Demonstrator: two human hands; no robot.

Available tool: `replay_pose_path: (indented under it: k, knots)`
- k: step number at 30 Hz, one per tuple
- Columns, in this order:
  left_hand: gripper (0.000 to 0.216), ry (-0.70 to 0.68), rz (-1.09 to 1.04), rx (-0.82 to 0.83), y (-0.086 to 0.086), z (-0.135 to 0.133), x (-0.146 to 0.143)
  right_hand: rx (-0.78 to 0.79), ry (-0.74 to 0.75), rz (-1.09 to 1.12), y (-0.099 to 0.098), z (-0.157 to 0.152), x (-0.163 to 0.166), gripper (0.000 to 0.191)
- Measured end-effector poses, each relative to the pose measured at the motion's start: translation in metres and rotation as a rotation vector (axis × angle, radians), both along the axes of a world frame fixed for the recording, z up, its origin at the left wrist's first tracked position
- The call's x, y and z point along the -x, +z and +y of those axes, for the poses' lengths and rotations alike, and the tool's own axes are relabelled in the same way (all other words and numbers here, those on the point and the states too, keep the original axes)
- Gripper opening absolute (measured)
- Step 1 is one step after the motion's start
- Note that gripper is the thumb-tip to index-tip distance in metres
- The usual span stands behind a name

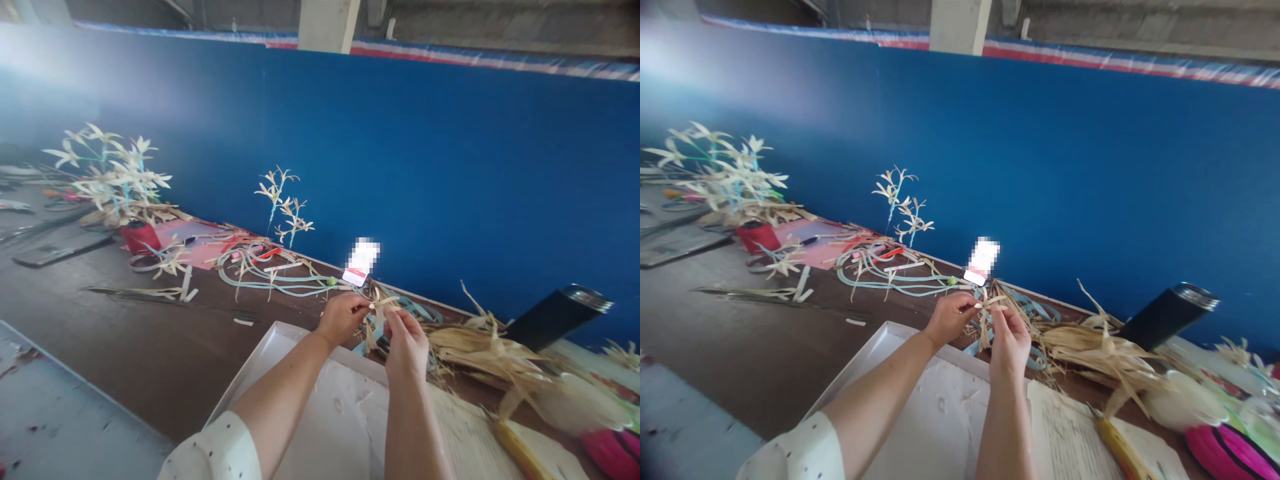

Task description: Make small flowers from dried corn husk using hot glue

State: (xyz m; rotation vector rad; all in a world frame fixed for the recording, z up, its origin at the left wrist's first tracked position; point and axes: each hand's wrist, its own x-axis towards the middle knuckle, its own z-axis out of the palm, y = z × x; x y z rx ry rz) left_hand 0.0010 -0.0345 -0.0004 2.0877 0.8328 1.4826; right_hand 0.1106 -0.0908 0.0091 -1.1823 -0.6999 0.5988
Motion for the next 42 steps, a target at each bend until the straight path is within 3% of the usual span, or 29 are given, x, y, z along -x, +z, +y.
replay_pose_path:
  k: [15,25,42]
  knots:
    - [0.007,0.050,-0.067,0.083,-0.0043,0.0015,-0.0037,0.022,0.034,0.172,0.0006,0.0007,0.0039,0.026]
    - [0.011,0.073,-0.080,0.090,-0.0036,0.0008,-0.0029,-0.022,0.043,0.146,0.0002,0.0029,0.0055,0.027]
    - [0.008,0.131,-0.023,0.026,-0.0023,0.0016,-0.0020,0.041,0.052,0.086,-0.0001,0.0009,0.0067,0.026]
